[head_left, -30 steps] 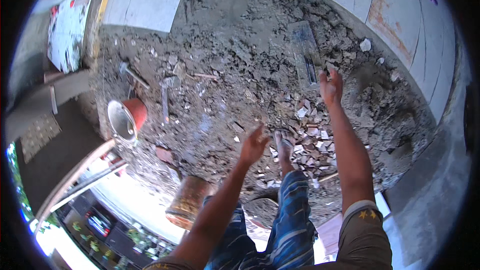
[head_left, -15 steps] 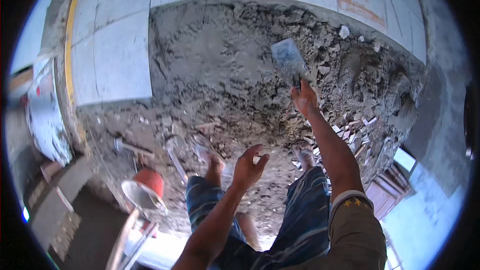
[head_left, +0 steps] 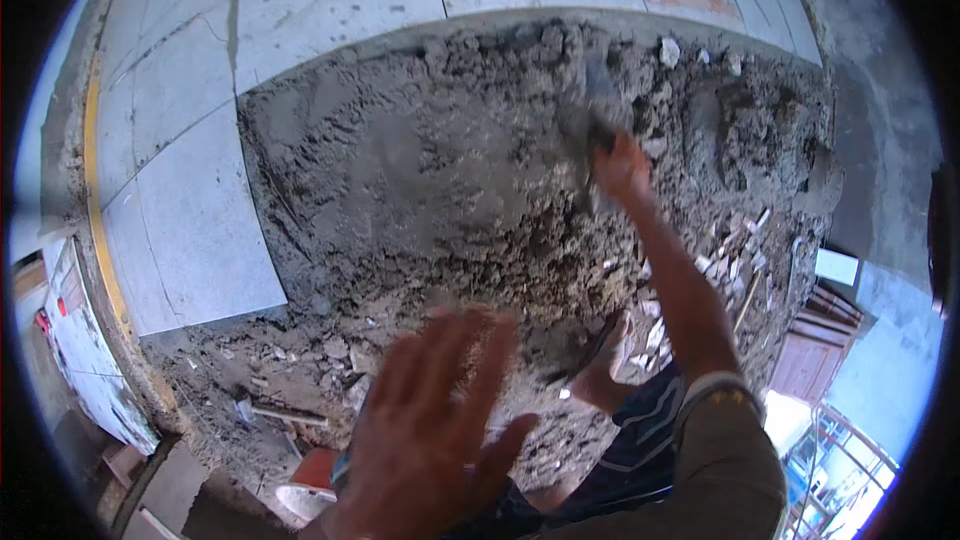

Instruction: The person is applying mortar to the floor and leveling it using a trowel to prepare the surface for laying tiles.

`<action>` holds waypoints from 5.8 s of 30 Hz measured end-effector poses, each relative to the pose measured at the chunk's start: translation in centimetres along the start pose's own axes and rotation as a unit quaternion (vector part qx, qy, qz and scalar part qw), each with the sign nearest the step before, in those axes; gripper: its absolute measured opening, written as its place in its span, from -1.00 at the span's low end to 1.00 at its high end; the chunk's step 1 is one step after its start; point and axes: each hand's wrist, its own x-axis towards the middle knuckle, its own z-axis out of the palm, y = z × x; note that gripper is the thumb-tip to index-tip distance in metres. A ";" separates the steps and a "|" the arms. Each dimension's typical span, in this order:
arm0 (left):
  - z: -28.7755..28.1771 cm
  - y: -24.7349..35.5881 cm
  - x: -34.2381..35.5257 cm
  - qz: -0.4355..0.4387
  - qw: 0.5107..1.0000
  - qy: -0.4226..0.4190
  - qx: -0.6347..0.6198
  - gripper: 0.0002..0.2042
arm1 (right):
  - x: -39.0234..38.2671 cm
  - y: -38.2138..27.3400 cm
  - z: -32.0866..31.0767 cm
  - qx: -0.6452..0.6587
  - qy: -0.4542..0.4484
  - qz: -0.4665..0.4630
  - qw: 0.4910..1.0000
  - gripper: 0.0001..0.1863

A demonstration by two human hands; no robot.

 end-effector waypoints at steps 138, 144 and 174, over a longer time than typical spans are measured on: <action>5.7 -2.8 -17.0 0.283 0.910 0.301 0.024 -0.65 | 9.9 -50.0 -33.6 0.425 -0.025 -0.236 0.874 -0.66; 5.1 -2.5 -18.9 0.313 0.855 0.402 -0.096 -0.66 | 3.5 -51.6 -33.6 0.245 0.008 -0.251 0.937 -0.53; 3.4 -4.3 -17.3 0.264 0.865 0.423 -0.060 -0.50 | 4.2 -55.9 -24.7 0.502 0.123 -0.059 0.854 -0.29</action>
